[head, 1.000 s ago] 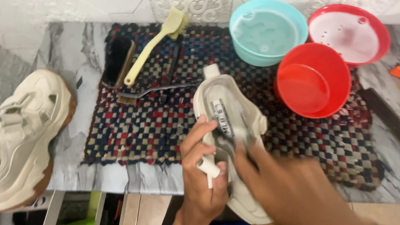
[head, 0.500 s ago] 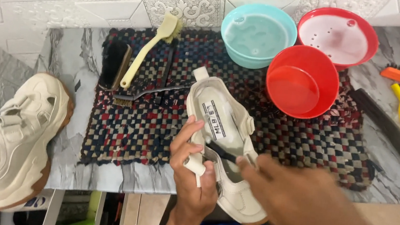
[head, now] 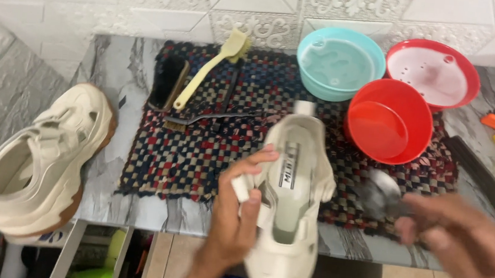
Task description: The person scrubs the interior of a white sneaker using a black brush dipped in soapy water. They repeatedly dip the brush into a red bowl and scrub the shoe's inner lining and insole area.
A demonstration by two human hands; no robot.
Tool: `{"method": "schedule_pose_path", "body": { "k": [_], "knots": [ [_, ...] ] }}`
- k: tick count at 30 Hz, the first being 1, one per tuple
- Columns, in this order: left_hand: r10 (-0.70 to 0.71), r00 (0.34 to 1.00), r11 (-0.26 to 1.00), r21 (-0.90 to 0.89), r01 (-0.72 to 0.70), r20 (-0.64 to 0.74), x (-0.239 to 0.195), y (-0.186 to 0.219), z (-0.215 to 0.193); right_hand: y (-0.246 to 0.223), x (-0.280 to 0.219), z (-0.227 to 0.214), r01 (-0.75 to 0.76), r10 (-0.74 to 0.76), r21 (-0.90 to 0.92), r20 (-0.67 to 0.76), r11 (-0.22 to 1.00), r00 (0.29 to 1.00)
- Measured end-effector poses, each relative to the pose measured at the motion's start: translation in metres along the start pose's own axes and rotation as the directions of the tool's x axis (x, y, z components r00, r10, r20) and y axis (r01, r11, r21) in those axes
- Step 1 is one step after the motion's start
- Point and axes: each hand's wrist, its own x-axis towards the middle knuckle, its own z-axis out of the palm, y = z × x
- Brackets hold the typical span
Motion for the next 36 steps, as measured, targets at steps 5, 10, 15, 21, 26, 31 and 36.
{"method": "schedule_pose_path", "body": {
  "k": [5, 10, 15, 21, 26, 31, 36],
  "knots": [
    [-0.152, 0.931, 0.986, -0.018, 0.168, 0.332, 0.033, 0.028, -0.054, -0.019, 0.049, -0.016, 0.025, -0.009, -0.248, 0.068, 0.968, 0.998],
    [-0.194, 0.822, 0.979, 0.056, 0.194, 0.535, 0.052, 0.035, -0.076, -0.029, 0.098, -0.012, 0.363, -0.164, -0.723, 0.332, 0.587, 0.929],
    [-0.228, 0.752, 0.972, 0.104, 0.210, 0.618, 0.084, 0.015, -0.101, -0.043, 0.113, 0.004, 0.500, -0.209, -0.716, 0.461, 0.486, 0.863],
    [-0.220, 0.699, 0.960, 0.024, 0.278, 0.681, 0.098, 0.005, -0.119, -0.054, 0.098, 0.046, 0.656, -0.334, -0.673, 0.565, 0.342, 0.754],
    [-0.427, 0.804, 0.876, 0.411, 0.254, 0.413, 0.071, 0.029, -0.109, -0.057, 0.117, 0.054, 0.717, -0.362, -0.673, 0.631, 0.184, 0.686],
    [-0.371, 0.926, 0.784, 0.559, 0.270, 0.073, 0.020, 0.024, -0.114, -0.060, 0.131, 0.080, 0.687, 0.257, -0.706, 0.705, 0.169, 0.661],
    [-0.166, 0.968, 0.833, 0.499, 0.239, -0.186, -0.003, -0.001, -0.101, -0.097, 0.160, 0.132, 0.686, 0.194, -0.557, 0.822, 0.468, 0.536]
  ]
}}
